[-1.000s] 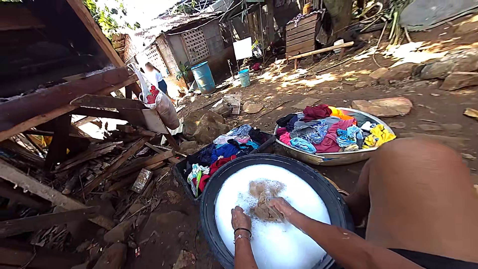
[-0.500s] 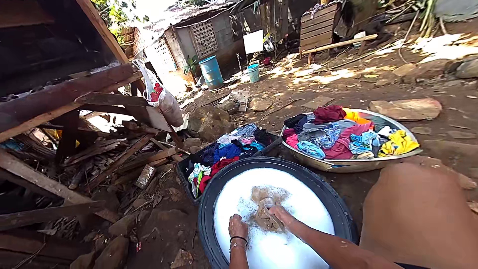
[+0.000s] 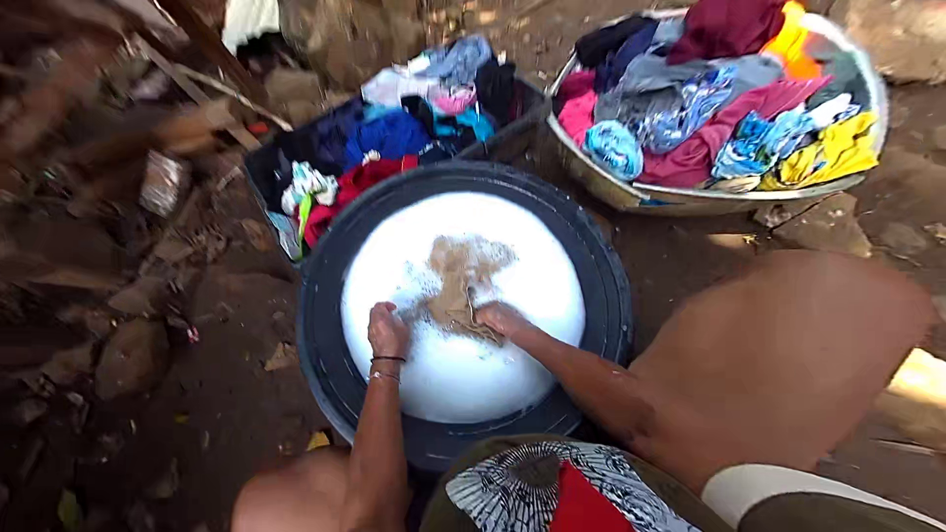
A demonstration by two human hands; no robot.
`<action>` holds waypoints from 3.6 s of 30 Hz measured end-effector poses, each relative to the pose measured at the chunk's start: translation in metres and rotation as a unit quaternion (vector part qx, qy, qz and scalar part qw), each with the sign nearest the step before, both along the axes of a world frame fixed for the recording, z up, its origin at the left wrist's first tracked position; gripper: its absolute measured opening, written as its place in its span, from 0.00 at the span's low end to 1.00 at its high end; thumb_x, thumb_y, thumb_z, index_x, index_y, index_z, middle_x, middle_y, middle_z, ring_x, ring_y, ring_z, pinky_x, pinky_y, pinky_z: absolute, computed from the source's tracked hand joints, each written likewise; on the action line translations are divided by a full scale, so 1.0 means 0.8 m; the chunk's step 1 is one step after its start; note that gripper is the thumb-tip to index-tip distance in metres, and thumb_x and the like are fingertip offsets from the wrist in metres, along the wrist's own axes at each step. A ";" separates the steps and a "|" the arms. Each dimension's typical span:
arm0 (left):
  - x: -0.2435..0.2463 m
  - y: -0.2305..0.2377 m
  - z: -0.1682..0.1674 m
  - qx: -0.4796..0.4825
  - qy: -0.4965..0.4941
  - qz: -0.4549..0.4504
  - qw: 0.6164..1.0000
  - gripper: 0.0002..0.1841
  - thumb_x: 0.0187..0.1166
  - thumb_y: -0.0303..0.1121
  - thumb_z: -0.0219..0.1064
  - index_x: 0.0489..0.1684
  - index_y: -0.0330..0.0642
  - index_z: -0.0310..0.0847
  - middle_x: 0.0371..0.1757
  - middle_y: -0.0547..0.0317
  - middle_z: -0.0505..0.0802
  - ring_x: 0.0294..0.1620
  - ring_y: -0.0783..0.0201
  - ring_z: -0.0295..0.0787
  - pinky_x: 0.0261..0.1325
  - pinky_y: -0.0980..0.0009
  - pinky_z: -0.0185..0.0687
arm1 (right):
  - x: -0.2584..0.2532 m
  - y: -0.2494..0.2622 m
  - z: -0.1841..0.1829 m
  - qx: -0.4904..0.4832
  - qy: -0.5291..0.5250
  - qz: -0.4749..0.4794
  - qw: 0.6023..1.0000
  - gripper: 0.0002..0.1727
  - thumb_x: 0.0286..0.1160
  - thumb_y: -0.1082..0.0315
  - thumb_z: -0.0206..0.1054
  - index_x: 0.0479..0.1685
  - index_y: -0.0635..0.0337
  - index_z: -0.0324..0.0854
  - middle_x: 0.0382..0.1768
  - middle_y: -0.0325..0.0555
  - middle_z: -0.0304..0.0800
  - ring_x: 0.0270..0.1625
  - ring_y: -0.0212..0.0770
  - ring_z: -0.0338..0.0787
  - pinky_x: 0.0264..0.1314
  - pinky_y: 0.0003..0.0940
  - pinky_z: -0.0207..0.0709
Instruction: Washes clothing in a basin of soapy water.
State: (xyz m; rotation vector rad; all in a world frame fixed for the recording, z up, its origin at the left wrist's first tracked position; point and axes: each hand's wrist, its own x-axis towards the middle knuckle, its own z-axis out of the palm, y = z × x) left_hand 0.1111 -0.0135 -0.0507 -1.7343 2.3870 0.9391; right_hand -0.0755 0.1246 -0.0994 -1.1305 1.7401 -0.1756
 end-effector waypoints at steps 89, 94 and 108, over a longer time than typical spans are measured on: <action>-0.034 0.021 -0.032 0.002 0.087 -0.123 0.989 0.38 0.74 0.35 0.76 0.85 0.32 0.64 0.85 0.27 0.68 0.84 0.30 0.67 0.81 0.39 0.67 | -0.016 -0.023 0.035 -0.130 -0.272 -0.355 0.885 0.16 0.79 0.76 0.54 0.53 0.83 0.78 0.61 0.69 0.81 0.67 0.51 0.78 0.71 0.47 0.70; -0.076 0.033 -0.009 0.089 0.057 -0.210 0.972 0.19 0.81 0.31 0.67 0.64 0.27 0.84 0.62 0.29 0.90 0.69 0.33 0.85 0.76 0.36 0.72 | -0.002 -0.024 0.061 -0.239 -0.319 -0.400 0.825 0.13 0.74 0.73 0.52 0.44 0.74 0.79 0.47 0.51 0.84 0.52 0.36 0.83 0.59 0.35 0.78; -0.056 0.023 -0.031 0.083 -0.116 -0.278 0.950 0.21 0.85 0.37 0.64 0.63 0.24 0.82 0.72 0.26 0.83 0.79 0.29 0.74 0.78 0.30 0.65 | -0.027 -0.025 0.055 -0.219 -0.286 -0.389 0.848 0.14 0.81 0.73 0.54 0.53 0.76 0.79 0.53 0.57 0.83 0.57 0.39 0.81 0.66 0.36 0.74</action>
